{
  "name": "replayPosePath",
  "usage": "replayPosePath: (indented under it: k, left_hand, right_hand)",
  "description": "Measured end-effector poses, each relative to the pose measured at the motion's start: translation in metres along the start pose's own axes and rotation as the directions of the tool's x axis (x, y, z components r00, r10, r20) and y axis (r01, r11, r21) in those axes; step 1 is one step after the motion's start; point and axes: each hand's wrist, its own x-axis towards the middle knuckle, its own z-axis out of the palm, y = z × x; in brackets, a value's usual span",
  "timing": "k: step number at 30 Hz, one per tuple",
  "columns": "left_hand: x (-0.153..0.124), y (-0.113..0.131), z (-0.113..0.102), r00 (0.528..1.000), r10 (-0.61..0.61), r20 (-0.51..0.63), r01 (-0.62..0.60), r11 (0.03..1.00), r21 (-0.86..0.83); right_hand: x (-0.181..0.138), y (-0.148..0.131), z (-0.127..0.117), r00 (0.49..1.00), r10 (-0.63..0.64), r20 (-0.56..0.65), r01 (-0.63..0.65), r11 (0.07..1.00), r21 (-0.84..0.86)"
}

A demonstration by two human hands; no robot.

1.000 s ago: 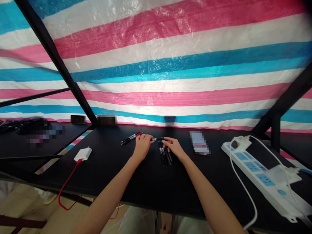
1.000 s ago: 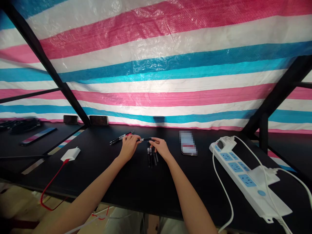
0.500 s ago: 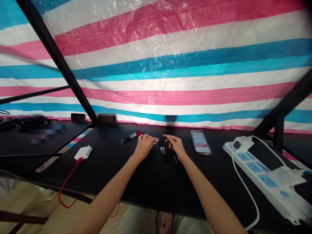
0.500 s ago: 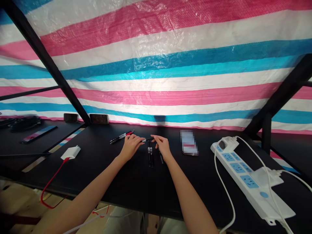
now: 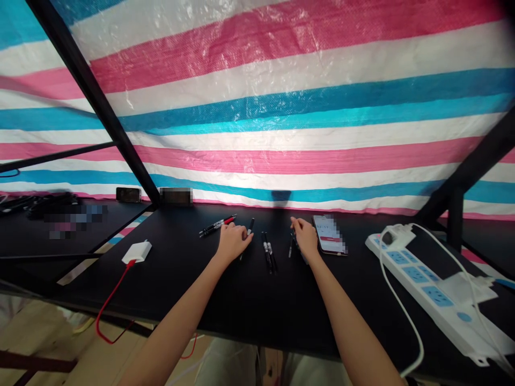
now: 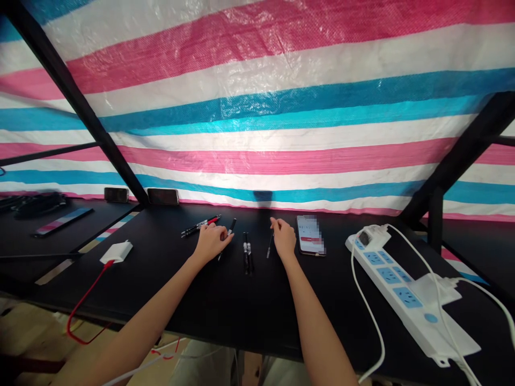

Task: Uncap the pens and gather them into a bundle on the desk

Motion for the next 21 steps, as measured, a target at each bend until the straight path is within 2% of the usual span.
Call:
replayPosePath:
  k: [2, 4, 6, 8, 10, 12, 15, 21]
  left_hand:
    - [0.0, 0.001, 0.002, 0.999, 0.003, 0.05, -0.002, 1.0, -0.028]
    - [-0.001, 0.002, 0.004, 0.995, 0.018, 0.096, -0.013, 0.998, -0.056]
    - [-0.001, 0.003, 0.005, 0.99, 0.037, 0.134, -0.025, 0.996, -0.088]
    - [-0.001, 0.003, 0.006, 0.986, 0.05, 0.158, -0.031, 0.992, -0.118]
    - [-0.001, 0.004, 0.006, 0.983, 0.063, 0.175, -0.038, 0.989, -0.143]
    - [-0.001, 0.004, 0.005, 0.978, 0.086, 0.19, -0.054, 0.985, -0.166]
    - [-0.001, 0.006, 0.005, 0.968, 0.133, 0.214, -0.09, 0.976, -0.197]
    - [-0.002, 0.008, 0.005, 0.953, 0.185, 0.238, -0.124, 0.96, -0.252]
  right_hand:
    - [-0.006, -0.006, 0.003, 0.985, -0.047, 0.168, 0.07, 0.988, -0.135]
    - [-0.012, -0.014, 0.005, 0.964, -0.099, 0.246, 0.161, 0.957, -0.243]
    - [-0.016, -0.02, 0.003, 0.963, -0.149, 0.225, 0.225, 0.903, -0.366]
    - [-0.018, -0.022, -0.001, 0.973, -0.174, 0.152, 0.227, 0.844, -0.486]
    - [-0.018, -0.022, -0.006, 0.984, -0.144, 0.103, 0.177, 0.791, -0.586]
    - [-0.017, -0.018, -0.008, 0.99, -0.07, 0.119, 0.131, 0.747, -0.651]
    - [-0.016, -0.014, -0.006, 0.975, 0.014, 0.222, 0.139, 0.741, -0.657]
    - [-0.019, -0.019, 0.004, 0.919, -0.062, 0.39, 0.246, 0.863, -0.442]
